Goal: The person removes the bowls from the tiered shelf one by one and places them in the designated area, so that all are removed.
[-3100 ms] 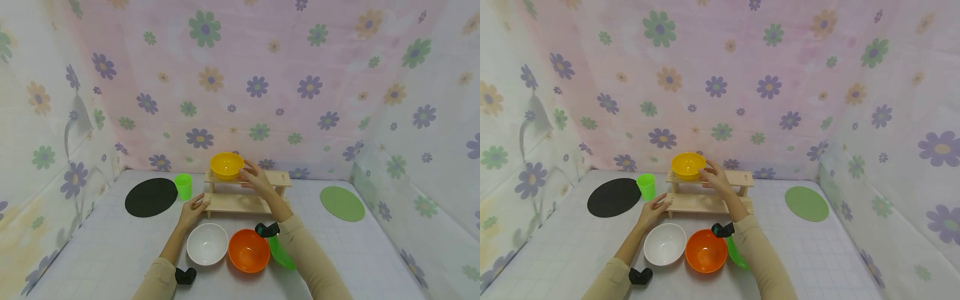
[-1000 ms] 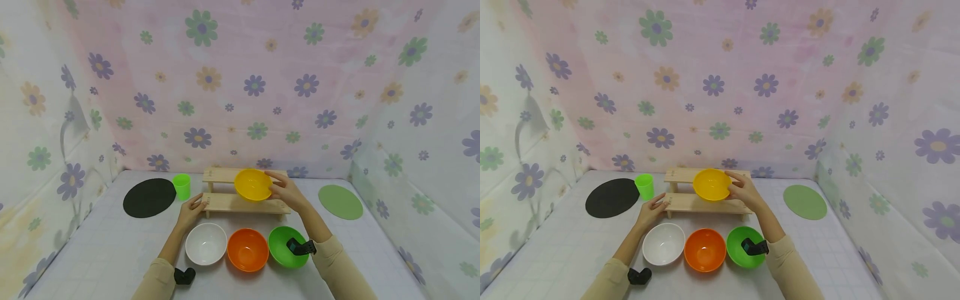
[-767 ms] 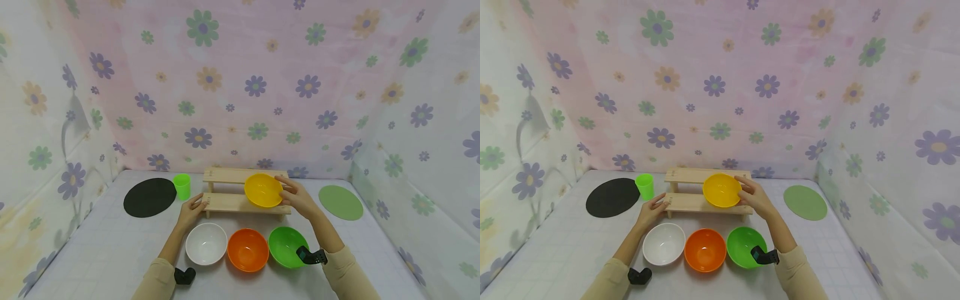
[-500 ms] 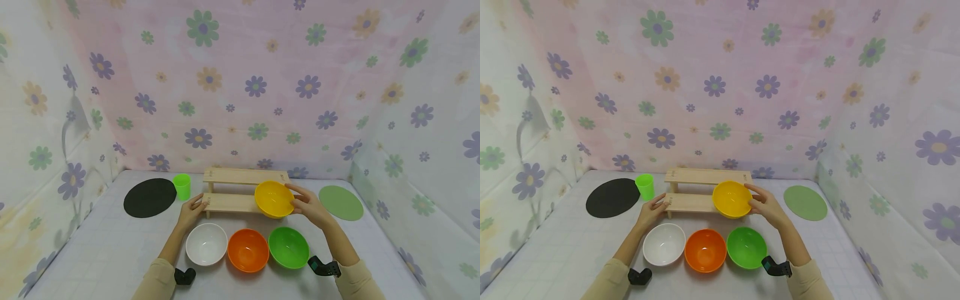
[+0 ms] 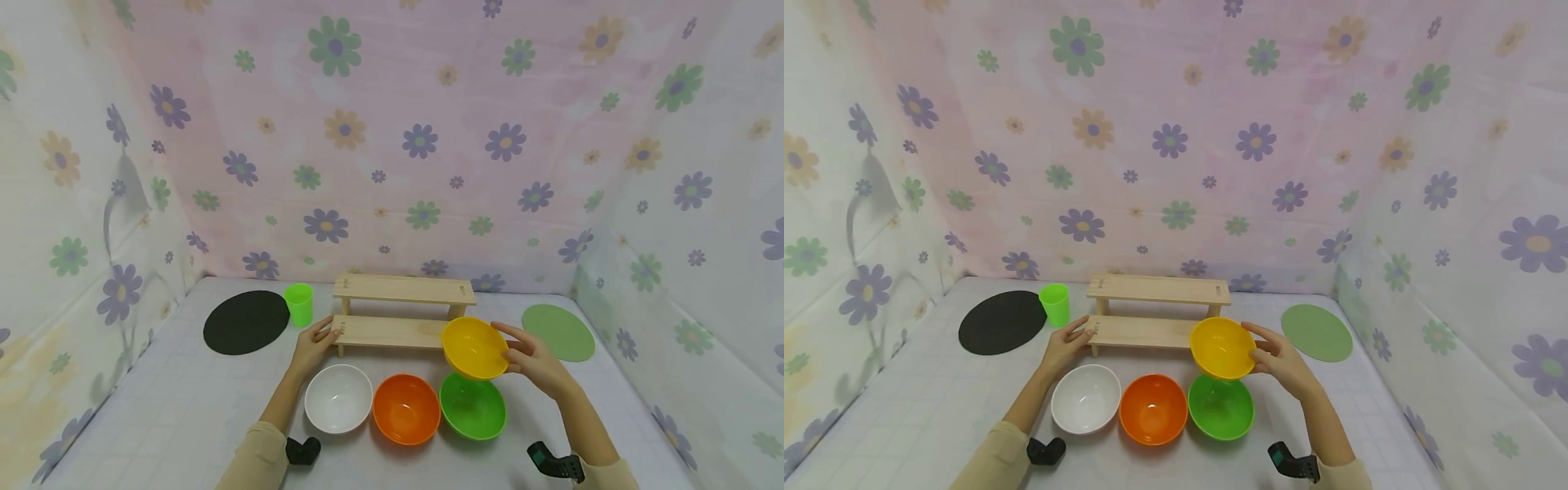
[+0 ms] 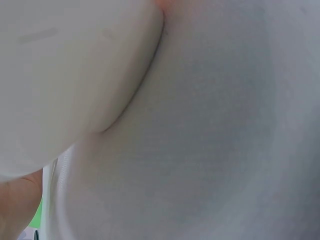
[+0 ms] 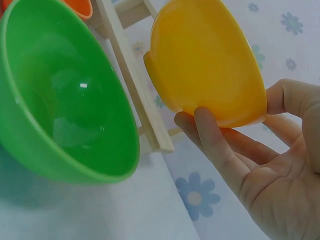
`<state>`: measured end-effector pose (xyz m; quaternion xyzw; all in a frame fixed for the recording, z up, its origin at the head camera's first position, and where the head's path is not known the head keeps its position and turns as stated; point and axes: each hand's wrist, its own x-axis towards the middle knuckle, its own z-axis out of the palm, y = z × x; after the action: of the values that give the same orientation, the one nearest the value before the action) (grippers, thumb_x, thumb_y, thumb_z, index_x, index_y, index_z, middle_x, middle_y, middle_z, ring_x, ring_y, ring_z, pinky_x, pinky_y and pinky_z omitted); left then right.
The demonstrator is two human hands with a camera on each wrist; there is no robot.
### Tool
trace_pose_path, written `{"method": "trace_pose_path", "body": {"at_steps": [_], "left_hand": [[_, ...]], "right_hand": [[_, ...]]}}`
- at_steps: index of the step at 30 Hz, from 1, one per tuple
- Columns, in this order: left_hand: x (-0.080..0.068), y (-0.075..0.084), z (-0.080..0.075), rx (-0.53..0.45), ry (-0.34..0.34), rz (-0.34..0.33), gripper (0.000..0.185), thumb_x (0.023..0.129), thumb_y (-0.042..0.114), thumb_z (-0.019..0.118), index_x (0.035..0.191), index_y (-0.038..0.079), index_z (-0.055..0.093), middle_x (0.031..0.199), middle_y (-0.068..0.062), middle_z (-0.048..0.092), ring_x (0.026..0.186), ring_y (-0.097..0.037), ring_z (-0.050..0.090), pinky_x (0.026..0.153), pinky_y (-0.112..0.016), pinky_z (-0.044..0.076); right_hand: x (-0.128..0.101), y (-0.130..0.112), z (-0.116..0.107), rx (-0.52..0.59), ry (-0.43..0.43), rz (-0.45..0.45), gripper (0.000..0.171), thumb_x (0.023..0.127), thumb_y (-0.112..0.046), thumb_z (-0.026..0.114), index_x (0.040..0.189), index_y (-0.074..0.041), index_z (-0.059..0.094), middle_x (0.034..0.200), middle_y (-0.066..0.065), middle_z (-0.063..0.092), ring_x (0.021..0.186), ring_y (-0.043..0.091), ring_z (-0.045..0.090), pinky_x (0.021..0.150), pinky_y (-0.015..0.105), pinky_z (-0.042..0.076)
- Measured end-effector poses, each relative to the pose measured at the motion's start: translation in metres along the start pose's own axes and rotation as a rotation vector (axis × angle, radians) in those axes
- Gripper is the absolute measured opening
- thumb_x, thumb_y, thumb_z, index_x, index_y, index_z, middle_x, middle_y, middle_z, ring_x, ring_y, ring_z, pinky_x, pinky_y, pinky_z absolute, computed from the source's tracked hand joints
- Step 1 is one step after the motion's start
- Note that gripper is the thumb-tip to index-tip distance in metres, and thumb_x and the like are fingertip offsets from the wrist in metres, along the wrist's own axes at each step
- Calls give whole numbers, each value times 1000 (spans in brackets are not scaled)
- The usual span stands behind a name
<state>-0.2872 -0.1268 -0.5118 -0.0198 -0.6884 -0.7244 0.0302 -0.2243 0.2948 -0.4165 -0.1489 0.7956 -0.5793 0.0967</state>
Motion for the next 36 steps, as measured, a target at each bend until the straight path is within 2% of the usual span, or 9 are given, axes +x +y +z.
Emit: {"method": "trace_pose_path", "body": {"at_steps": [6,10,11,14,18,23,28,36], "left_hand": [[0,1,0,19,-10,3,50,91,3,60,136,-8,42,126,-34,50,113,-41,54,80,-29,56],[-8,16,1,14,-23,-7,50,91,1,58,136,-11,40,126,-35,48,114,-43,53,81,-30,56],[-8,16,1,8,-24,-9,50,91,1,58,136,-11,40,127,-35,48,114,-42,53,81,-30,56],[-6,12,1,14,-16,-13,49,92,1,58,136,-10,41,126,-36,48,114,-41,54,80,-29,56],[0,0,0,14,-7,-7,50,91,3,60,136,-8,42,126,-35,50,113,-40,55,81,-28,56],[-2,1,0,18,0,7,49,90,2,60,135,-9,43,124,-36,50,111,-41,56,80,-30,56],[-2,2,0,6,5,3,49,90,2,60,135,-9,43,124,-36,51,110,-41,57,80,-30,56],[-1,1,0,10,4,-5,49,91,3,60,136,-7,44,125,-34,51,113,-41,55,82,-28,55]], "right_hand": [[-13,10,-8,-18,22,-3,55,91,0,47,145,1,31,138,36,36,100,7,62,80,29,56],[-22,15,-13,-10,31,-1,55,93,-1,47,145,2,30,137,38,35,99,9,62,79,29,56],[-25,16,-15,-6,34,-4,54,93,-1,46,145,2,30,137,39,34,99,9,63,79,29,56],[-33,20,-20,-5,64,7,54,94,-1,47,144,2,31,137,26,41,100,10,62,79,30,56],[-43,27,-27,-9,102,18,52,94,-1,48,144,2,32,128,0,48,99,11,63,79,30,57],[-55,35,-34,12,108,9,52,94,1,46,144,3,31,120,-16,52,99,11,63,78,29,57],[-65,44,-40,34,97,5,52,94,2,45,144,2,30,120,-24,52,100,7,62,78,28,57],[-77,58,-48,110,94,-1,51,95,3,44,145,-1,32,124,-24,52,99,8,62,78,28,57]]}}
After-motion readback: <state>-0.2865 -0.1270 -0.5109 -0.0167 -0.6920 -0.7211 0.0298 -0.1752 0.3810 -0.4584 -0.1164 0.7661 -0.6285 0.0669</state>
